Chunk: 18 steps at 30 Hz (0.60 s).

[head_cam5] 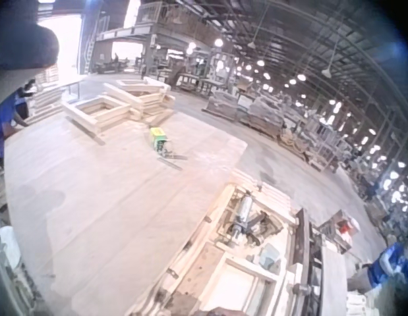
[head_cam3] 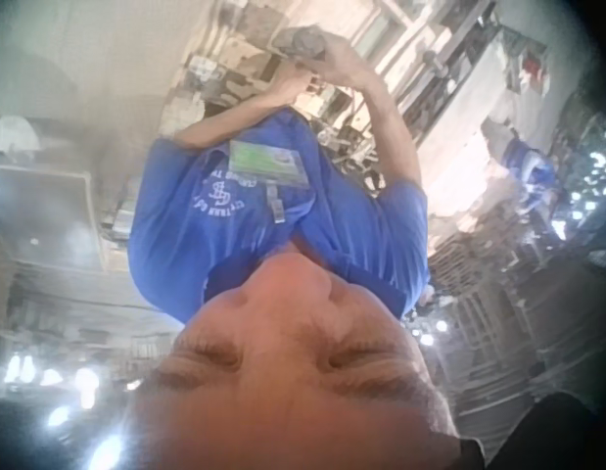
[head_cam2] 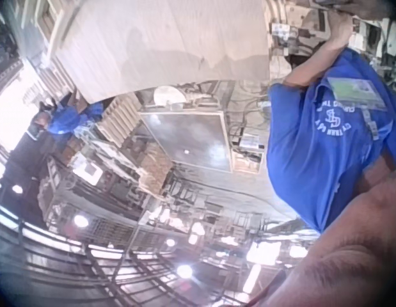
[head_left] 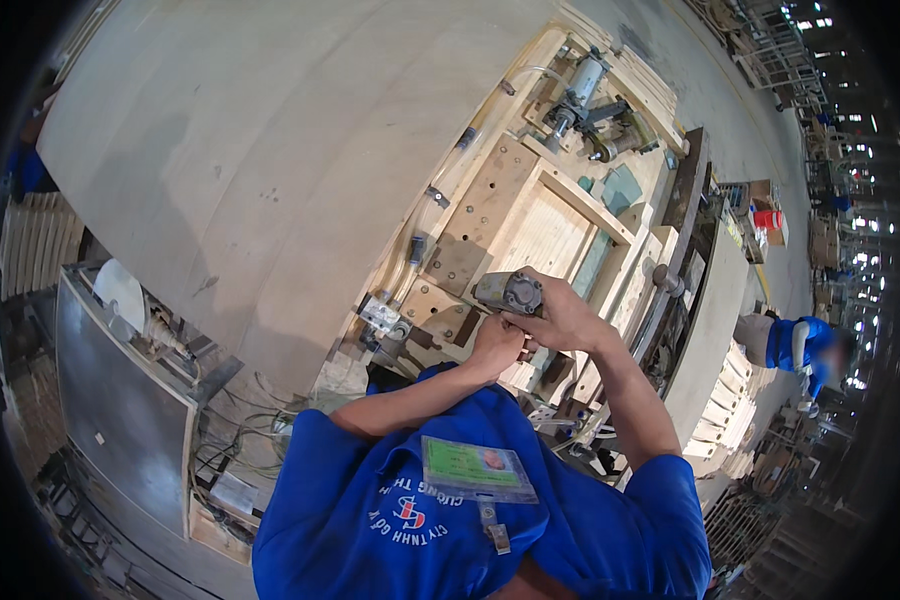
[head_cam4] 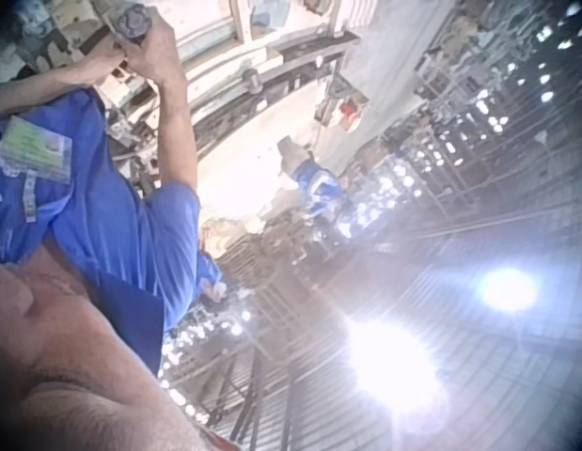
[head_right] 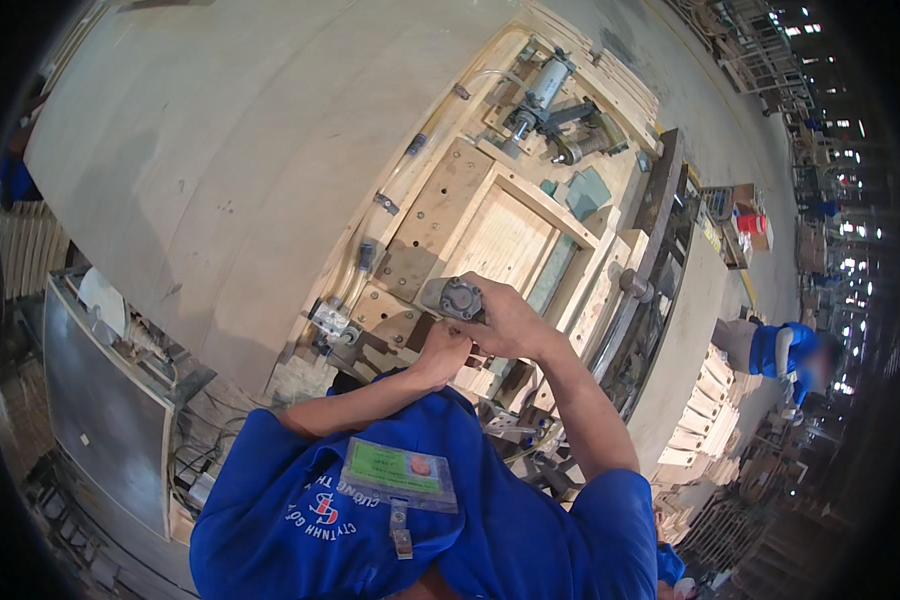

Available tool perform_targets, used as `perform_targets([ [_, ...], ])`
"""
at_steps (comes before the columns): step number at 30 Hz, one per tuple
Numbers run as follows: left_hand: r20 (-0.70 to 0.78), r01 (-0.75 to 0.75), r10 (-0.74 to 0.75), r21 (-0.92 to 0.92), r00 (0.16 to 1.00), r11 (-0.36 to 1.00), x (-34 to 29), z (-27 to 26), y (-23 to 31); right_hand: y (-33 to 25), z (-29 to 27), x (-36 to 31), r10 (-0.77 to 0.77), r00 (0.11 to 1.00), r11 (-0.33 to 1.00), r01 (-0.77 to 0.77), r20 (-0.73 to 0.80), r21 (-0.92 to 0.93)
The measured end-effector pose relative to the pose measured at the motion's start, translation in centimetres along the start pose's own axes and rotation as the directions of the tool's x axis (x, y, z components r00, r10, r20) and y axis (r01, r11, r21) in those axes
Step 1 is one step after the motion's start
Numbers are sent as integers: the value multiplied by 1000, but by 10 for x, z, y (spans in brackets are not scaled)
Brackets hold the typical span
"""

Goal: The person assembles wooden frames by placing pieces into a jig and using a pneumatic nail gun to fasten them. They repeatedly pick up frames, position them, nail the joints, and move completed frames aside.

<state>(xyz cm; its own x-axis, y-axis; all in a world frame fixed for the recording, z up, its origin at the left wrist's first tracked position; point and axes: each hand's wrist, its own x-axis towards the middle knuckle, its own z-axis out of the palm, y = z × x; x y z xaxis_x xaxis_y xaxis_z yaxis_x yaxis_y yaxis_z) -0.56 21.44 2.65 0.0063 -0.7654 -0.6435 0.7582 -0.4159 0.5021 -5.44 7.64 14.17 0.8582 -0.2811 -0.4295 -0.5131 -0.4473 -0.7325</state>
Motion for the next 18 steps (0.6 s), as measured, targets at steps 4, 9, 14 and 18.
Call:
perform_targets([
  [4, 18, -66, 64, 140, 998, 988, 2, -5, 0, -9, 2, 6, 82, 996, 996, -81, 46, -41],
  [9, 43, -57, 50, 188, 998, 981, 5, -7, -1, -5, 6, 5, 40, 998, 995, -36, 46, -92],
  [14, 19, -50, 47, 183, 999, 982, 5, -9, -4, -13, 12, 1, 163, 986, 982, -161, 18, -104],
  [18, -18, -155, 161, 191, 987, 969, -7, -5, -6, -18, 16, -18, 165, 978, 986, -166, -126, -2],
])
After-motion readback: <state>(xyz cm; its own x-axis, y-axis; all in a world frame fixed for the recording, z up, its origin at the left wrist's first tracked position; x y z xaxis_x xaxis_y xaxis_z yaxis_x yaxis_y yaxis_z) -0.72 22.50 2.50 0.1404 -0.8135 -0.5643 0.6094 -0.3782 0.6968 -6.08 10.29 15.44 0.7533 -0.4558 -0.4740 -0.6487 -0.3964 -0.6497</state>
